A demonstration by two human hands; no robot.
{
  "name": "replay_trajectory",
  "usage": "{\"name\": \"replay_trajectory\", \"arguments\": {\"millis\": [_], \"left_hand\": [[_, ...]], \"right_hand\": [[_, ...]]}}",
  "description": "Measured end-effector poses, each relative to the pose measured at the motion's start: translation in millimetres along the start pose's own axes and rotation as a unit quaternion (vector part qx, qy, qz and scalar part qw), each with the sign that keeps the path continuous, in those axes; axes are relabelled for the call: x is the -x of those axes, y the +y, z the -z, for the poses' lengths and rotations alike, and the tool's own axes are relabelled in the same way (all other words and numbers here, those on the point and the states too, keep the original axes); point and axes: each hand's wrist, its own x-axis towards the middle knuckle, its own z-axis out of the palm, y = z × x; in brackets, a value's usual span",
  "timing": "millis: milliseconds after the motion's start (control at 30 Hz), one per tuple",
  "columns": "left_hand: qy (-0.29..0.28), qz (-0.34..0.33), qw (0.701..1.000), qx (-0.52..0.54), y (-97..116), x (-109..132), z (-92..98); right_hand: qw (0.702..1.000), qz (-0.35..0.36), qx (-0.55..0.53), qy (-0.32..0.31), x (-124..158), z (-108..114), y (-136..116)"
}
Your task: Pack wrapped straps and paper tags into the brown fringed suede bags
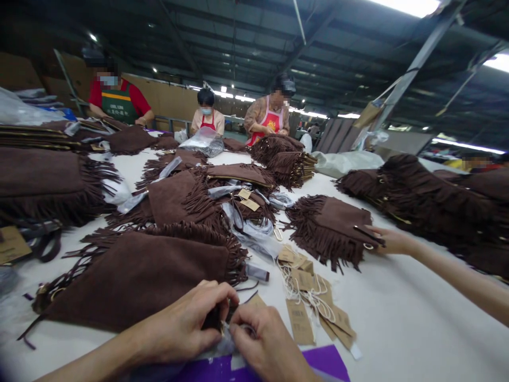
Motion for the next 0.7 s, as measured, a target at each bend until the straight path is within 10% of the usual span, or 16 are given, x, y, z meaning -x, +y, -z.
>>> {"name": "replay_trajectory", "arguments": {"millis": [700], "left_hand": [[0.072, -0.012, 0.997, 0.026, -6, -4, -6.6]], "right_hand": [[0.931, 0.135, 0.339, -0.023, -10, 16, 2]]}}
